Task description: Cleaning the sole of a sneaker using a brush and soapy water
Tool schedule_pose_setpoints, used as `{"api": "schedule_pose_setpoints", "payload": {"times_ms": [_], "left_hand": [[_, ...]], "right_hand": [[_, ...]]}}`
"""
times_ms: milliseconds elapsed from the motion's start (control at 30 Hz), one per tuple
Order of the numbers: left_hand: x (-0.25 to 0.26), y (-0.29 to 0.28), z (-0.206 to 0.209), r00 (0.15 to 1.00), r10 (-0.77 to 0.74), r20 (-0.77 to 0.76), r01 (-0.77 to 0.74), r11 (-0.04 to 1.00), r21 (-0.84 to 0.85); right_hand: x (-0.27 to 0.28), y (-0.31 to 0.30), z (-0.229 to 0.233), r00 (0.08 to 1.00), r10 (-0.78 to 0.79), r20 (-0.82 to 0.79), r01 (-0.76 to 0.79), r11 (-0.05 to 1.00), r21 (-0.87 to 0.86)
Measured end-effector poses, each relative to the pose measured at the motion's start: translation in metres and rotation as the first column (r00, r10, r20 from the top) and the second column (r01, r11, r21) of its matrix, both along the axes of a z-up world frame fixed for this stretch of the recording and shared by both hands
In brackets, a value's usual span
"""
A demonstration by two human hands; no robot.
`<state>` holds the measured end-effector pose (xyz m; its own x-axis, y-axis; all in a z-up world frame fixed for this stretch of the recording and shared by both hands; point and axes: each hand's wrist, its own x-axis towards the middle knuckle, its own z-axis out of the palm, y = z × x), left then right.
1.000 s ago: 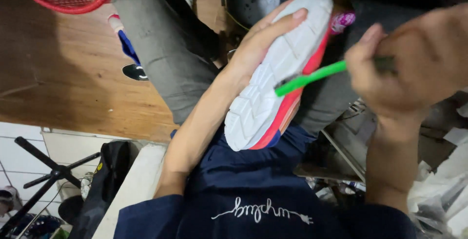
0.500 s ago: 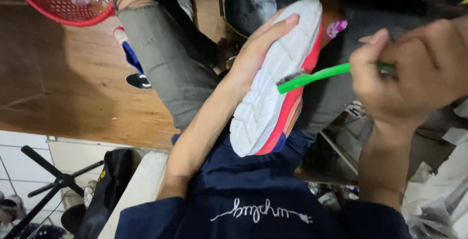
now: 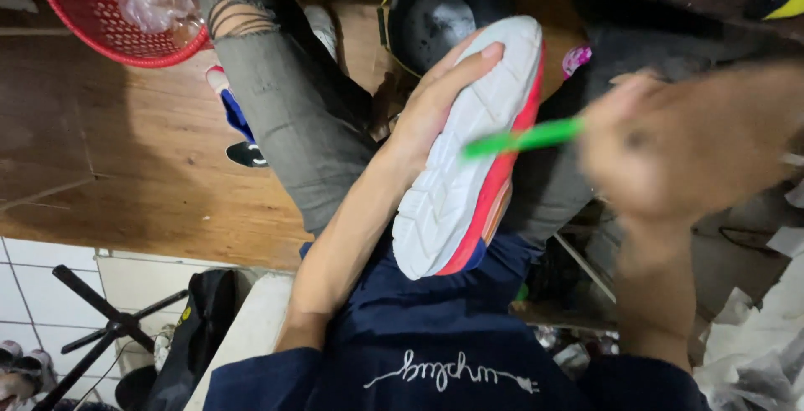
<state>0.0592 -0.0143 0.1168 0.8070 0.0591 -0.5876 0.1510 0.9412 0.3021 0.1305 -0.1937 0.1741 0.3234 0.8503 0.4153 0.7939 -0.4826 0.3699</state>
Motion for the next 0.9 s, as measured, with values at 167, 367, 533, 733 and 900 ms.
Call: {"api": "schedule_pose_setpoints", "payload": {"times_ms": [167, 367, 533, 733, 900], "left_hand": [[0.004, 0.001, 0.006, 0.989, 0.073, -0.126, -0.077, 0.997, -0.020], [0.011, 0.001, -0.024, 0.987, 0.157, -0.034, -0.157, 0.988, 0.001], [0.029, -0.004, -0.091, 0.981, 0.141, 0.132, -0.094, 0.946, -0.310], [0.049, -0.012, -0.095, 0.950, 0.176, 0.257, -0.078, 0.933, -0.351], [0.056, -0.022, -0.133, 0.920, 0.207, 0.333, -0.065, 0.918, -0.391]], "right_hand": [[-0.002, 0.032, 0.020, 0.823, 0.489, -0.289, -0.368, 0.846, 0.385], [0.003, 0.013, 0.008, 0.926, -0.077, -0.371, 0.240, 0.877, 0.416], [-0.014, 0.022, -0.006, 0.809, 0.064, -0.584, 0.272, 0.840, 0.469], [-0.037, -0.001, -0.067, 0.227, 0.197, -0.954, 0.570, 0.767, 0.294], [-0.045, 0.012, -0.061, -0.209, 0.257, -0.944, 0.649, 0.758, 0.062]]}}
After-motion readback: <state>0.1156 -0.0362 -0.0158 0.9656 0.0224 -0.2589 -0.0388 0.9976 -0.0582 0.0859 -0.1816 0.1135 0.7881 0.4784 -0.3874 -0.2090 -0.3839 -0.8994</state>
